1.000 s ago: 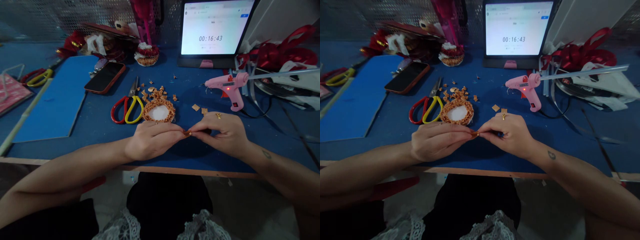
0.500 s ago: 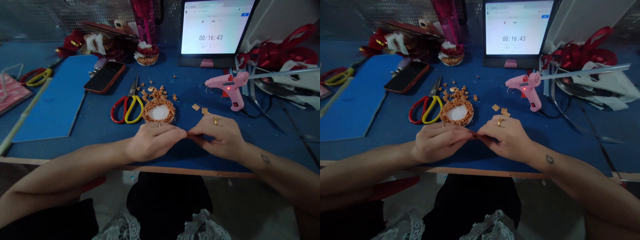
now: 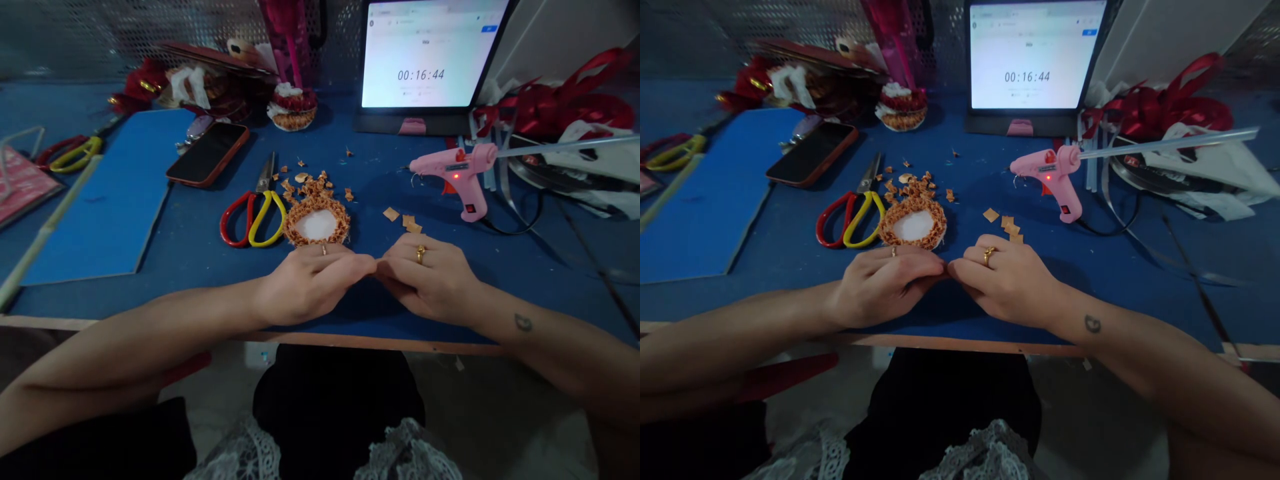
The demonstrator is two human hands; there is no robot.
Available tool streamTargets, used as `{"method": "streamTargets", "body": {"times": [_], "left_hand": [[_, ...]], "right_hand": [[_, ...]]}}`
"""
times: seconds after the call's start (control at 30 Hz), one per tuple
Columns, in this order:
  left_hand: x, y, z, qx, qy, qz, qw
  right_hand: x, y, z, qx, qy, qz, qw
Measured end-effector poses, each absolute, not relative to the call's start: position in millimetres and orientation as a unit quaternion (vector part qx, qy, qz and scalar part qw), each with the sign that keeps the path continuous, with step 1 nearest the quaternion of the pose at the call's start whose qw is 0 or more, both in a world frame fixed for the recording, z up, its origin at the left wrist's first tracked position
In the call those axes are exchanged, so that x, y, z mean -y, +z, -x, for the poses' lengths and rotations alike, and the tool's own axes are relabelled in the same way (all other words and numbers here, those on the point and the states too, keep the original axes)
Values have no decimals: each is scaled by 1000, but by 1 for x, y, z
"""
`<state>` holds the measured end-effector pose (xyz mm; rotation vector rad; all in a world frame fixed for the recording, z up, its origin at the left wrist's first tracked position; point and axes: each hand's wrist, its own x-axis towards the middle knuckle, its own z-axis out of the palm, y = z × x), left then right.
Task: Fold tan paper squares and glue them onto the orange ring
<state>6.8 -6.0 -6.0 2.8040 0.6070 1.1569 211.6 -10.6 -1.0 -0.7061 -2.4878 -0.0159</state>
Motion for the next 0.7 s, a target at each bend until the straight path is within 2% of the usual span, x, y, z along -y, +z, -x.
{"method": "streamTargets", "body": {"times": [0.27, 0.47, 0.7], "left_hand": [[7, -4, -7, -208, 349, -913, 35], [9, 1, -10, -230, 341, -911, 36], [11, -2, -11, -254, 338, -904, 61]], "right_hand": [[11, -2, -213, 926, 9, 265, 269], [12, -2, -208, 927, -21, 249, 281], [14, -7, -202, 937, -57, 241, 248]]}}
